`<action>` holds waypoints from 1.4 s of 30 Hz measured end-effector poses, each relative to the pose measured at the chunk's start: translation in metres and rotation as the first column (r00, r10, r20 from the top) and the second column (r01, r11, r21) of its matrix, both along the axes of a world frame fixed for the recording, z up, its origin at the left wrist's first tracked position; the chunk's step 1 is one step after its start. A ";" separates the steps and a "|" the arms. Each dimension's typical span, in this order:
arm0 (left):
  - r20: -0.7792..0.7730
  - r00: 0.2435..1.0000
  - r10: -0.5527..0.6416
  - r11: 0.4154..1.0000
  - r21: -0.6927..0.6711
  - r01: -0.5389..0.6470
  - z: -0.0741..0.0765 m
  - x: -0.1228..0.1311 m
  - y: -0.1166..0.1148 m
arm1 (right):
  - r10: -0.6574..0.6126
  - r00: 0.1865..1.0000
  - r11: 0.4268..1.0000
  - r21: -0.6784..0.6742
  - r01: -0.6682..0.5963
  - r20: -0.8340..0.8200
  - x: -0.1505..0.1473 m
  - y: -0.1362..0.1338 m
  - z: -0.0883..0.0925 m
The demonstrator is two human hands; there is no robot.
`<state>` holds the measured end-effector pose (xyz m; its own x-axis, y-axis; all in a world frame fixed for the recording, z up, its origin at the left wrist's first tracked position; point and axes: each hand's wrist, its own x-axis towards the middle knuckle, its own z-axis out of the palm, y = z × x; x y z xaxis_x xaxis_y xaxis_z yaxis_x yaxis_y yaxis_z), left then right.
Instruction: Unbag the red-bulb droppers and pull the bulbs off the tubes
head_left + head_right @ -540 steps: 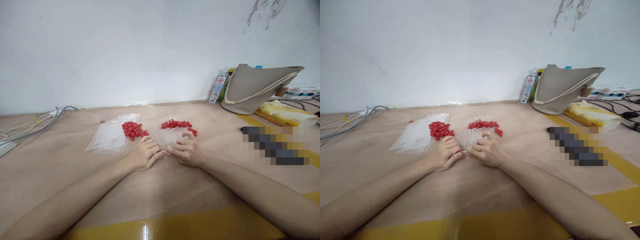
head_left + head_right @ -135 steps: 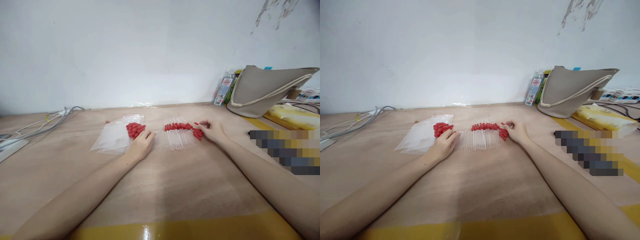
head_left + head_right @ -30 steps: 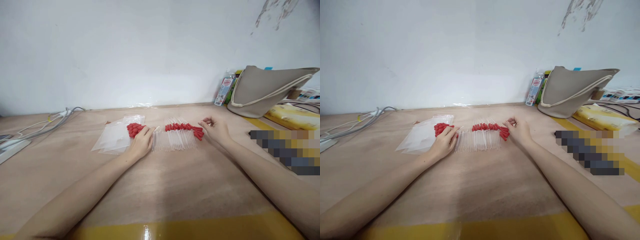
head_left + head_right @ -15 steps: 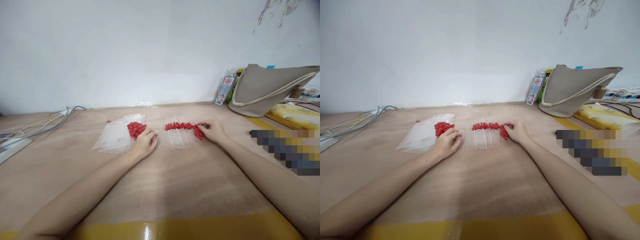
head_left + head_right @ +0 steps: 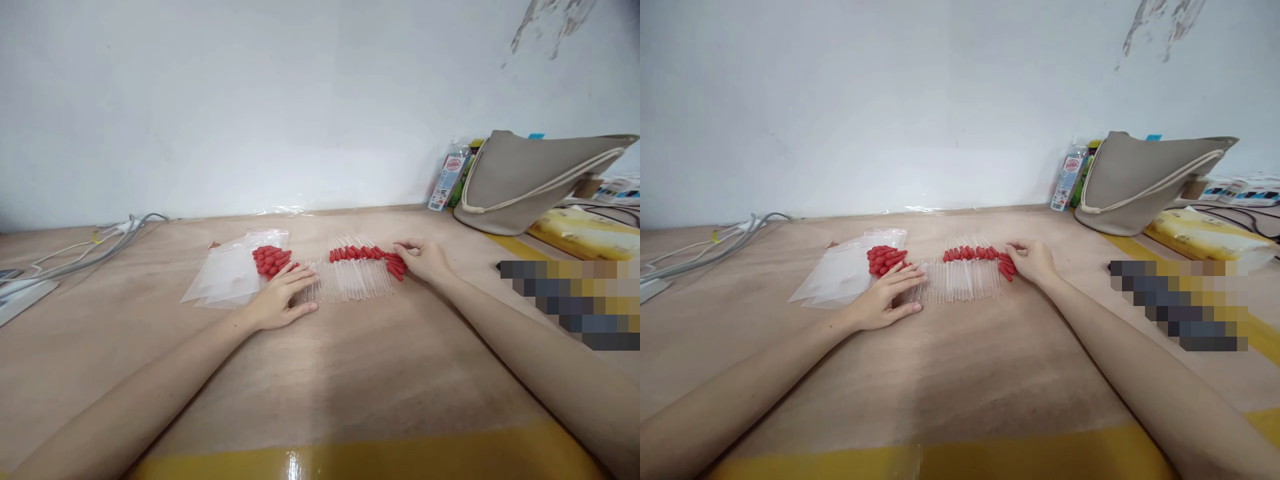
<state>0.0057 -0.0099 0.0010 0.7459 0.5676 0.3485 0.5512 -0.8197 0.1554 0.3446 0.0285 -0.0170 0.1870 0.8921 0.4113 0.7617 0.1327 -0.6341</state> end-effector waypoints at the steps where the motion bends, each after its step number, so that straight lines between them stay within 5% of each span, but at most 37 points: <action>1: -0.004 1.000 0.001 0.999 -0.033 -0.001 0.000 0.000 0.002 | 0.007 1.000 1.000 0.011 -0.007 0.020 -0.002 0.000 0.001; 7: -0.003 0.999 0.035 0.995 -0.090 -0.035 -0.001 0.002 0.009 | 0.024 0.952 0.999 0.039 -0.037 0.304 -0.027 0.001 0.015; 15: 0.097 0.995 0.040 0.997 0.062 -0.046 -0.006 0.002 0.004 | -0.043 0.875 0.997 -0.031 0.067 0.483 -0.062 0.008 0.031; 24: 0.162 0.986 0.041 0.978 0.196 -0.073 -0.009 0.003 0.003 | -0.098 0.954 0.983 -0.120 0.137 0.283 -0.072 0.006 0.042; 29: 0.195 0.978 0.072 0.901 0.407 -0.148 -0.006 0.007 0.000 | 0.076 0.955 0.966 0.217 -0.142 0.288 -0.071 -0.027 0.039; 32: 0.190 0.977 0.100 0.825 0.533 -0.188 -0.002 0.013 -0.004 | 0.231 0.894 0.840 0.386 -0.383 0.385 -0.076 -0.053 0.025; 36: 0.067 0.995 0.067 0.812 0.576 -0.094 0.003 0.019 -0.012 | 0.308 0.819 0.695 0.473 -0.541 0.484 -0.082 -0.074 0.010; 42: 0.088 0.996 0.033 0.832 0.550 -0.076 0.000 0.022 -0.017 | 0.263 0.813 0.722 0.453 -0.523 0.520 -0.092 -0.073 0.010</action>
<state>0.0276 -0.0266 0.0007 0.6804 0.3037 0.6669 0.6025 -0.7499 -0.2733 0.2530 -0.0447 -0.0069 -0.4202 0.4301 0.7990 0.7122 0.7019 -0.0033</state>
